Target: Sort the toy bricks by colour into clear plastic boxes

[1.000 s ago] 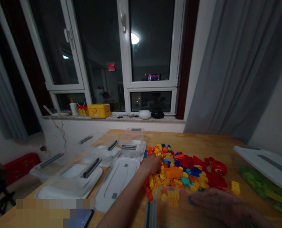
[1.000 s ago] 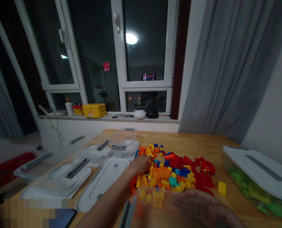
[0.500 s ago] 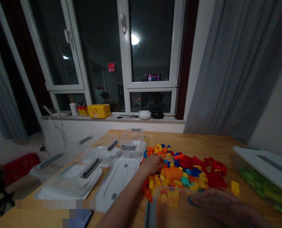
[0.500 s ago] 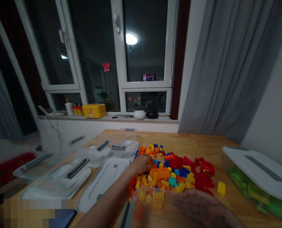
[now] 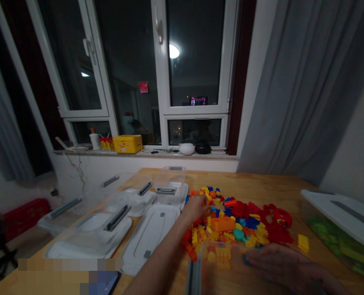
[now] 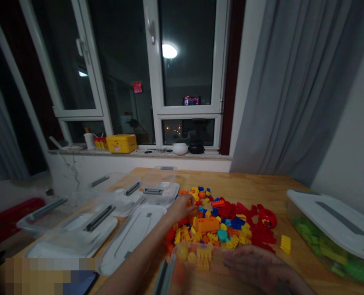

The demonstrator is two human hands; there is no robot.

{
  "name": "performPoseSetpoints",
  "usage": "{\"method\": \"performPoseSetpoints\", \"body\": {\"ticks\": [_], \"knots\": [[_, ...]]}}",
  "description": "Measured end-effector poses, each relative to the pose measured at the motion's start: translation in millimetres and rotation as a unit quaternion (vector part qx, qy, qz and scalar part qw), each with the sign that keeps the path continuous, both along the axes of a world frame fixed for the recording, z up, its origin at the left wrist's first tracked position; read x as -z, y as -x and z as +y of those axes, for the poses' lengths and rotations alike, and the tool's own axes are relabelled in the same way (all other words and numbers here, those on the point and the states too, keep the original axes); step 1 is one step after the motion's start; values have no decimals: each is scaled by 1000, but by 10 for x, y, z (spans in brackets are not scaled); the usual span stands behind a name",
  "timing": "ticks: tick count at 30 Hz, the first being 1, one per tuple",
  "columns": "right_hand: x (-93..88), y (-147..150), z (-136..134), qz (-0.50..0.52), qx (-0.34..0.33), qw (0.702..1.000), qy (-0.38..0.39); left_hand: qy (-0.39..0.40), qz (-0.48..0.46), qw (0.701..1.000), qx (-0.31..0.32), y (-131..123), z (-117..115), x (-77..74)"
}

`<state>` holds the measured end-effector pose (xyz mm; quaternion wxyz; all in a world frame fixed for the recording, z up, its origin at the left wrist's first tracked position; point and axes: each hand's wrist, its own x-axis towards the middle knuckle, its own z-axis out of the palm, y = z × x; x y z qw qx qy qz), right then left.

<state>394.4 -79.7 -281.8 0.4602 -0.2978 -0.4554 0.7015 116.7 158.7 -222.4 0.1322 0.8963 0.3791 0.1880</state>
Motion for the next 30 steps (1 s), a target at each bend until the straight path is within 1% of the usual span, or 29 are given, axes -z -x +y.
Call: {"method": "performPoseSetpoints", "body": {"ticks": [3,9,15,18,23,26,30], "knots": [[4,10,-5,41,-20,999,-2,8,-5,1000,-16,-8,12,17],[15,5,-8,21,-18,1000,-11,31,-30,998,-40,16,13,8],[110,-35,45,25,-26,999,-7,68,-58,995,-45,40,40,-65],[88,-16,33,33,-29,999,-11,88,-46,994,-34,62,60,-89],[-20,26,-9,3,-9,1000,3,102,6,995,-5,87,56,-94],[9,17,10,15,-11,1000,-1,103,40,994,22,71,34,-76],[115,-53,37,28,-22,999,-10,112,55,991,53,37,12,-36]]}}
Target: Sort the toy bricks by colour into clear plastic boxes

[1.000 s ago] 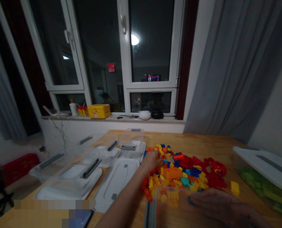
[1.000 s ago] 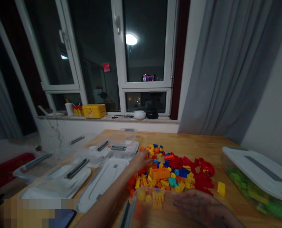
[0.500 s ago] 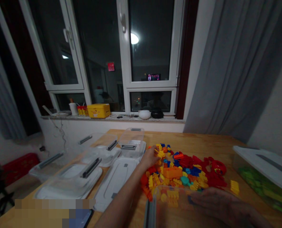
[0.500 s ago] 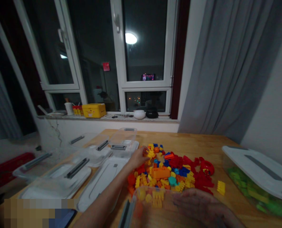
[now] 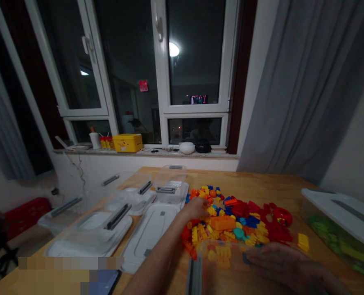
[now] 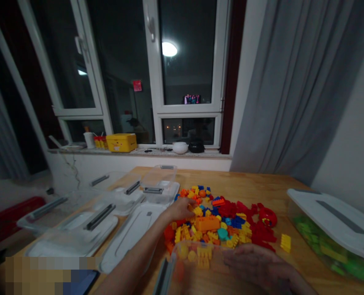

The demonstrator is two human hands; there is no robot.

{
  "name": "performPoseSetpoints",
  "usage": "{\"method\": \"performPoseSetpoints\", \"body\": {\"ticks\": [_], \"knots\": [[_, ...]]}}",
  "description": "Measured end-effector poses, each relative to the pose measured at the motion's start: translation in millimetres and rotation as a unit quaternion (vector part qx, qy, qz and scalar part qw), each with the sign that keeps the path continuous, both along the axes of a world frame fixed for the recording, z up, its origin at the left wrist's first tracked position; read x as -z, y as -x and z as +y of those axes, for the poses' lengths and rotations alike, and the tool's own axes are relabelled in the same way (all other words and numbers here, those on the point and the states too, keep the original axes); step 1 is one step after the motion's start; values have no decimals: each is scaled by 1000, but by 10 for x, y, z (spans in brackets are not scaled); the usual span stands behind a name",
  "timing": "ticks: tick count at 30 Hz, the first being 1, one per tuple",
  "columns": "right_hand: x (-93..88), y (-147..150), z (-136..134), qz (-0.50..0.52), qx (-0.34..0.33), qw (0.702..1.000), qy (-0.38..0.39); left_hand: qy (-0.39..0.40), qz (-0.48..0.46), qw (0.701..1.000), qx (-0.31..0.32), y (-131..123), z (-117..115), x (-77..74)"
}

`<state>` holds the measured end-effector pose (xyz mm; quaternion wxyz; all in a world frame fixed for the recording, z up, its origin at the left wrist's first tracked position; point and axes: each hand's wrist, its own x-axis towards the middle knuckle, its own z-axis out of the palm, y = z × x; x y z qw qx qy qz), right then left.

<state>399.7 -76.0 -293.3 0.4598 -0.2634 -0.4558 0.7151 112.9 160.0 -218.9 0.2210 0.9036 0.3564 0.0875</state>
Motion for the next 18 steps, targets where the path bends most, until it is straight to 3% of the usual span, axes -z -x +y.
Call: {"method": "performPoseSetpoints", "body": {"ticks": [7,15,18], "knots": [[113,-67,38,-17,-1,1000,-6,6,-10,1000,8,-20,29,62],[-74,46,-35,-13,11,1000,8,-21,74,997,22,-44,-12,41],[-51,17,-23,0,0,1000,11,-31,107,993,27,-49,-59,1]]}}
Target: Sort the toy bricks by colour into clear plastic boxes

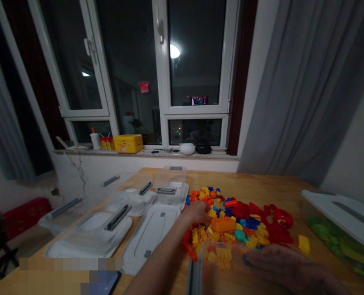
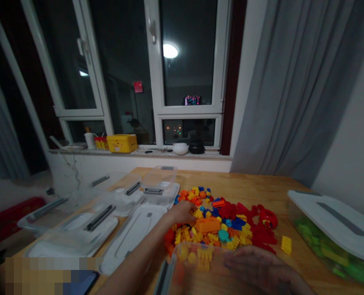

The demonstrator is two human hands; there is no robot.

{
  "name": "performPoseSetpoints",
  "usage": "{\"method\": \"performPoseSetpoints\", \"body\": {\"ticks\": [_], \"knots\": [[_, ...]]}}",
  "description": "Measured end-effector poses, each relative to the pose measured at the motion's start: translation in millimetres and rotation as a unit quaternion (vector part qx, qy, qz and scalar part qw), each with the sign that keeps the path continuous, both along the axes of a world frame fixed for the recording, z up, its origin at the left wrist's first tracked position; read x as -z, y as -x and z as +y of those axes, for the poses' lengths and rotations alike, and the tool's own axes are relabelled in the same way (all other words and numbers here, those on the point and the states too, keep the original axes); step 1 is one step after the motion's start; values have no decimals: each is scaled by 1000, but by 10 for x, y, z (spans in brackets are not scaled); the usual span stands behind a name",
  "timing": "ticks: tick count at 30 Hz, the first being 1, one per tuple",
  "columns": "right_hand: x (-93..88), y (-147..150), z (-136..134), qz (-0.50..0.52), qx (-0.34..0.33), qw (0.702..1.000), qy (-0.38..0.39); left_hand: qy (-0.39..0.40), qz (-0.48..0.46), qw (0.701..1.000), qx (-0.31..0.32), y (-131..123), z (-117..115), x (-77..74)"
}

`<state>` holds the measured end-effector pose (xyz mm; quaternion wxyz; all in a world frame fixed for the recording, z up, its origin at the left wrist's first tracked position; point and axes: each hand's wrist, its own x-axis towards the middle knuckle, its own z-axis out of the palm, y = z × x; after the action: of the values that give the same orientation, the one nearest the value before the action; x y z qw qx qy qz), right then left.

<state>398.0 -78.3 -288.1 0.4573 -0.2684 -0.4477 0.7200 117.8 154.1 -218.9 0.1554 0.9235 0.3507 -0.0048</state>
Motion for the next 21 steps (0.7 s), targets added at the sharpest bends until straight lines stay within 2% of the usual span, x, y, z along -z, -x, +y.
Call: {"method": "performPoseSetpoints", "body": {"ticks": [7,12,17,21], "knots": [[201,-140,89,-26,1,1000,-12,-24,9,1000,5,31,-61,-132],[273,-163,131,-19,-10,999,-27,-36,-6,999,-2,43,-52,-186],[156,-83,93,17,-37,999,-36,-40,-9,999,11,31,-18,-146],[-10,0,27,-19,-1,1000,-8,-43,8,999,22,11,-24,-128]]}}
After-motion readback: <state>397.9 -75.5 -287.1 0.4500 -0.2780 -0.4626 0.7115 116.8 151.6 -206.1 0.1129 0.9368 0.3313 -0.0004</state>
